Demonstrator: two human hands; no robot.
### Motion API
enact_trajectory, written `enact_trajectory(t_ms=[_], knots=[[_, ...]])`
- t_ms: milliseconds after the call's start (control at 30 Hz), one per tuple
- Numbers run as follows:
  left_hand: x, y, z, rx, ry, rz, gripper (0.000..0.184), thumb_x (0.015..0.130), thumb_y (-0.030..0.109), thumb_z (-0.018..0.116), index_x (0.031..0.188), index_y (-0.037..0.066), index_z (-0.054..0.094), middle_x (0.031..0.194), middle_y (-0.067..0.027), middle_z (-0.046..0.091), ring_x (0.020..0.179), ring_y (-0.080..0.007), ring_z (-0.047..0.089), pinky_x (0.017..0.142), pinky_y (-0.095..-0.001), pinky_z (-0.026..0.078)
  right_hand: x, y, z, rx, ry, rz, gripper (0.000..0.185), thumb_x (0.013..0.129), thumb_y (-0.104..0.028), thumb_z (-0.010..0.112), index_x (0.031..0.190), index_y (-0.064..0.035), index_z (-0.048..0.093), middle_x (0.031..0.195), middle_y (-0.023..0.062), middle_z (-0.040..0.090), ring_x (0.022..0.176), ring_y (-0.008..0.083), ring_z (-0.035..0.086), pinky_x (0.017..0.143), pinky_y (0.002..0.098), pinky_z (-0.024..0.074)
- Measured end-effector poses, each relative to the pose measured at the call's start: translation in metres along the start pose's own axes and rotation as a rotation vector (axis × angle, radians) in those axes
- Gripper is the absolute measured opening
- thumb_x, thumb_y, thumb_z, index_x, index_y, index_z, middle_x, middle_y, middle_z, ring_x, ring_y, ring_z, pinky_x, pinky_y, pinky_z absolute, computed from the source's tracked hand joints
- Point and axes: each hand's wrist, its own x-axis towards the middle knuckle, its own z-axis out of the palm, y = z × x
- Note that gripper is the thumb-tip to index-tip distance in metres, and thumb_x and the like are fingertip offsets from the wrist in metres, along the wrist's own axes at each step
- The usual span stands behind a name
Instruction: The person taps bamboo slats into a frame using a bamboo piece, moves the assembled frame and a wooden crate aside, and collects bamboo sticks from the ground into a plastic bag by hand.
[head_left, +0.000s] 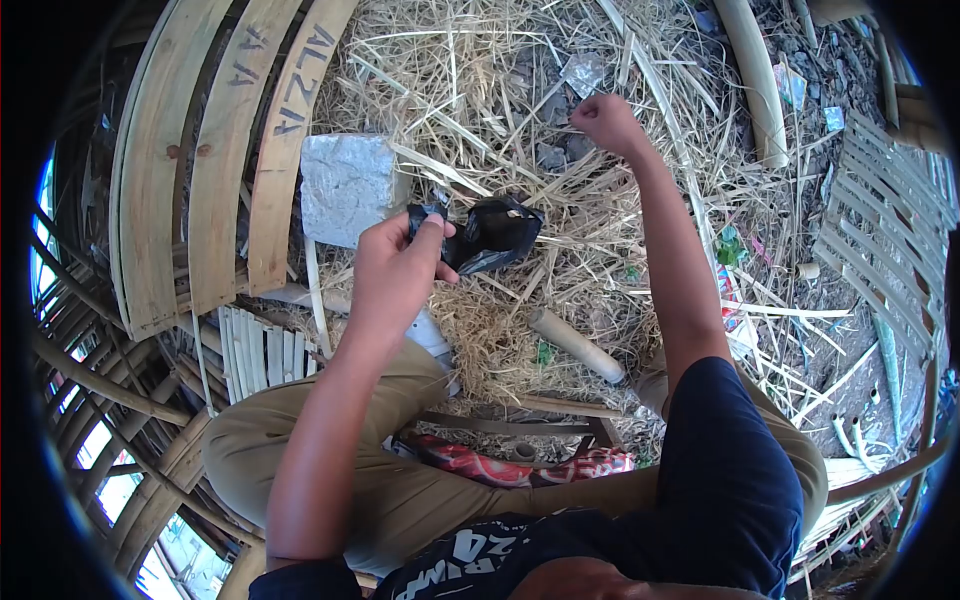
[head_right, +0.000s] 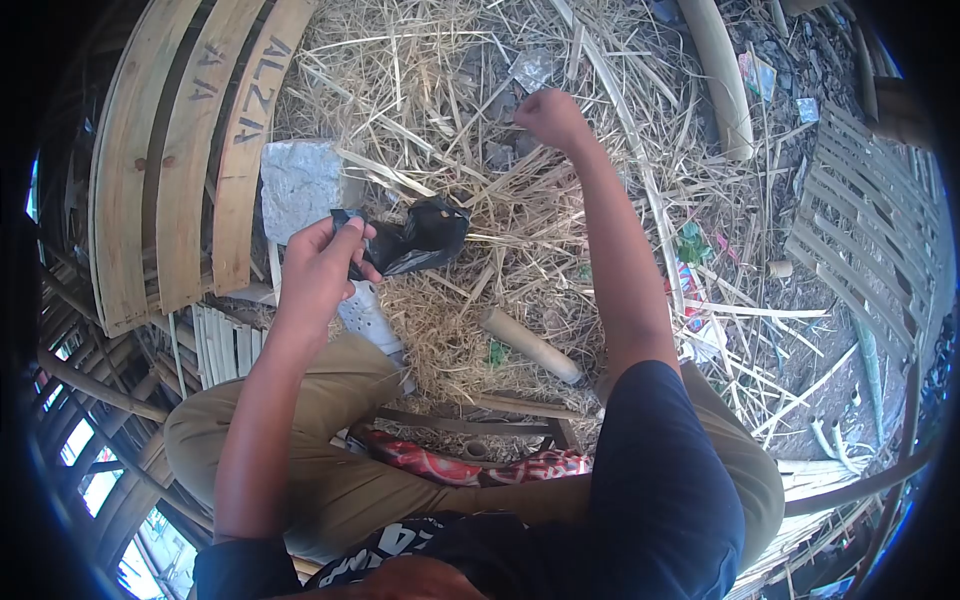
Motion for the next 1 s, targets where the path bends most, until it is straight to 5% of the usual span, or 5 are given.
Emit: enact_trajectory(t_ms=[200, 400, 633, 833, 1000], knots=[[0.001, 0.000, 0.000, -0.016, 0.002, 0.014, 0.027, 0.102, 0.027, 0.058, 0.099, 0.002, 0.068, 0.075, 0.0011, 0.057, 0.062, -0.0097, 0.065, 0.049, -0.0233, 0.034, -0.001, -0.004, -0.029, 0.437, -0.019, 0.136, 0.030, 0.090, -0.028, 0.073, 0.110, -0.0044, 0.076, 0.092, 0.0097, 0.076, 0.081, 0.0202, 0.070, 0.076, 0.0378, 0.0554], [0.001, 0.001, 0.003, -0.048, 0.030, 0.040, 0.028, 0.102, 0.022, 0.058, 0.096, -0.003, 0.068, 0.072, -0.0046, 0.062, 0.056, -0.0115, 0.064, 0.050, -0.0248, 0.039, -0.024, -0.007, -0.010, -0.364, -0.173, -0.231, 0.026, 0.093, -0.022, 0.066, 0.117, -0.0205, 0.076, 0.111, 0.0064, 0.076, 0.101, 0.0292, 0.072, 0.091, 0.0450, 0.0564], [0.000, 0.002, 0.003, -0.042, 0.027, 0.053, 0.028, 0.102, 0.022, 0.059, 0.096, -0.004, 0.068, 0.071, -0.0050, 0.063, 0.056, -0.0115, 0.064, 0.050, -0.0254, 0.041, -0.073, -0.021, -0.007, -0.630, -0.547, 0.114, 0.035, 0.090, -0.041, 0.066, 0.113, -0.0169, 0.077, 0.112, 0.0145, 0.074, 0.098, 0.0333, 0.072, 0.091, 0.0449, 0.0569], [-0.002, 0.002, 0.007, -0.034, 0.017, 0.052, 0.028, 0.102, 0.021, 0.059, 0.097, -0.005, 0.068, 0.073, -0.0064, 0.064, 0.056, -0.0115, 0.064, 0.050, -0.0253, 0.041, -0.075, -0.035, 0.007, -0.692, -0.060, 0.197, 0.031, 0.082, -0.032, 0.075, 0.105, -0.0111, 0.074, 0.097, 0.0132, 0.074, 0.092, 0.0327, 0.072, 0.084, 0.0431, 0.0580], [-0.002, 0.004, 0.010, -0.045, 0.018, 0.061, 0.029, 0.102, 0.021, 0.059, 0.097, -0.005, 0.068, 0.076, -0.0078, 0.066, 0.056, -0.0119, 0.064, 0.050, -0.0255, 0.042, -0.061, -0.021, 0.025, -0.470, 0.111, -0.089, 0.027, 0.081, -0.020, 0.073, 0.105, -0.0097, 0.067, 0.095, 0.0101, 0.073, 0.091, 0.0312, 0.072, 0.077, 0.0457, 0.0587]])
